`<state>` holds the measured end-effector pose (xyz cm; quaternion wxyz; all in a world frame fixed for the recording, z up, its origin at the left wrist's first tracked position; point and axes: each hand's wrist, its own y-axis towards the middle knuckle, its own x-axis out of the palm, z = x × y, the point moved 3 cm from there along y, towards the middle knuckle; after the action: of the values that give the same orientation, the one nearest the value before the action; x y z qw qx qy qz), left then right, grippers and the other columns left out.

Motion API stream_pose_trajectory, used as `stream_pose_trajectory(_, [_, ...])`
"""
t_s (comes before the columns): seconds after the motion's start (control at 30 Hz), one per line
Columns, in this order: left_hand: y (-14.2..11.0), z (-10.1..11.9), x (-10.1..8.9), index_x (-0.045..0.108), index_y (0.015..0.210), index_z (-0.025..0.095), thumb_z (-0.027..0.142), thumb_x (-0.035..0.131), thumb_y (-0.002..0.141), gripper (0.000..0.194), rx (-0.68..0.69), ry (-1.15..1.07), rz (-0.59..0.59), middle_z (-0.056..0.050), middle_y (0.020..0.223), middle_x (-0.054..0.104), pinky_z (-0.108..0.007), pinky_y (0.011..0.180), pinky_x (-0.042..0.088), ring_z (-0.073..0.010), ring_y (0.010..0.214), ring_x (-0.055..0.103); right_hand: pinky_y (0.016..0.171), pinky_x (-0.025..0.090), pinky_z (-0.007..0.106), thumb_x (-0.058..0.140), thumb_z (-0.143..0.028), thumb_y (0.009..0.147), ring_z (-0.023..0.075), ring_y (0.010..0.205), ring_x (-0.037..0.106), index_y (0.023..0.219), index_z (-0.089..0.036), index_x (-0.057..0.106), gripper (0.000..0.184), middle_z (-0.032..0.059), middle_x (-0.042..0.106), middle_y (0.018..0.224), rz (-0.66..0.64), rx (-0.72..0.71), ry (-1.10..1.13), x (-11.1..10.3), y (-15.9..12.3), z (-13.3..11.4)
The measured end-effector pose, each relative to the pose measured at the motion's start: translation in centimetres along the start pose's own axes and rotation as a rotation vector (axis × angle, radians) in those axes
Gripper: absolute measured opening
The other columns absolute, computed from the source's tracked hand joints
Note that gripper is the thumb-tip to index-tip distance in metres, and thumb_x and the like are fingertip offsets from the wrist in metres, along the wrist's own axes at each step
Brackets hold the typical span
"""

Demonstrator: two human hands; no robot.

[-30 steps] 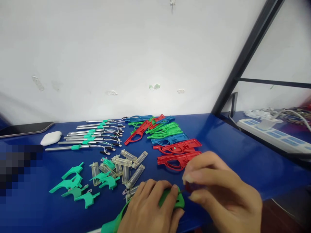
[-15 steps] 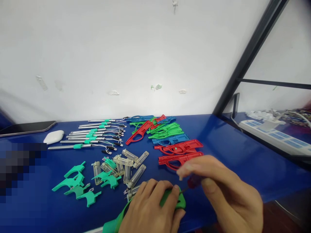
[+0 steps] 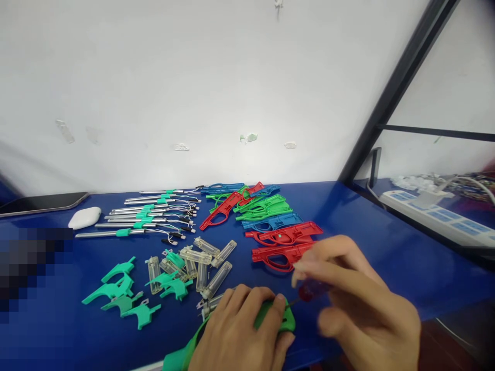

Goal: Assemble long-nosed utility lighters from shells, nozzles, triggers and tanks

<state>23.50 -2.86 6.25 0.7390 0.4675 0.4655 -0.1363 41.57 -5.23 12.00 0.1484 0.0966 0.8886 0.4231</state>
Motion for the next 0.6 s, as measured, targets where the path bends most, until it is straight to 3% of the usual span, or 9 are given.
stream_pose_trajectory(0.1, [0.5,0.2,-0.2,0.072,0.123,0.027,0.029,0.067,0.109,0.015,0.019,0.015,0.046,0.002,0.107,0.085,-0.04,0.071,0.068,-0.0244,0.083,0.081,0.077,0.072,0.029,0.065,-0.021,0.114,0.0186,0.092,0.082,0.138,-0.037,0.084,0.034,0.0052,0.082,0.108,-0.05,-0.021,0.022,0.2,0.1,-0.2])
stream_pose_trajectory(0.23, [0.7,0.2,-0.4,0.073,0.123,0.027,0.027,0.054,0.114,0.021,0.023,0.039,0.096,0.001,0.107,0.085,-0.043,0.073,0.07,-0.0253,0.084,0.082,0.064,0.068,0.024,0.088,-0.02,0.099,0.0155,0.076,0.077,0.116,-0.034,0.091,0.023,0.0013,0.077,0.092,0.043,-0.06,0.013,0.0,0.4,-0.6])
stream_pose_trajectory(0.3, [0.7,0.1,-0.4,0.073,0.122,0.027,0.027,0.059,0.112,0.018,0.014,0.016,0.075,0.002,0.108,0.085,-0.042,0.07,0.069,-0.025,0.083,0.081,0.068,0.069,0.024,0.085,-0.026,0.102,0.0165,0.082,0.079,0.114,-0.033,0.091,0.015,0.0026,0.079,0.098,0.059,-0.042,-0.038,-0.1,0.4,-0.7])
stream_pose_trajectory(0.4, [0.4,0.1,-0.4,0.073,0.121,0.027,0.028,0.072,0.105,0.015,0.006,-0.001,0.052,0.003,0.108,0.085,-0.042,0.071,0.069,-0.0252,0.083,0.081,0.075,0.071,0.024,0.069,-0.021,0.111,0.0167,0.088,0.083,0.118,-0.033,0.089,0.025,0.0025,0.084,0.104,0.028,-0.005,-0.021,0.1,0.6,-0.9])
stream_pose_trajectory(0.53, [0.3,0.2,-0.3,0.073,0.122,0.028,0.031,0.082,0.1,0.024,-0.008,-0.002,0.073,0.004,0.108,0.085,-0.04,0.073,0.069,-0.0245,0.084,0.081,0.064,0.067,0.02,0.084,-0.024,0.102,0.0146,0.073,0.077,0.098,-0.029,0.088,0.008,-0.0001,0.08,0.082,0.115,-0.023,-0.036,-0.2,0.7,-1.4])
stream_pose_trajectory(0.6, [0.4,0.3,-0.2,0.073,0.121,0.028,0.034,0.085,0.099,0.025,-0.022,0.002,0.096,0.005,0.107,0.085,-0.04,0.075,0.069,-0.0241,0.084,0.08,0.063,0.066,0.021,0.083,-0.034,0.104,0.0162,0.076,0.079,0.103,-0.03,0.09,0.008,0.0026,0.081,0.09,0.113,0.0,-0.112,-0.3,0.5,-1.3])
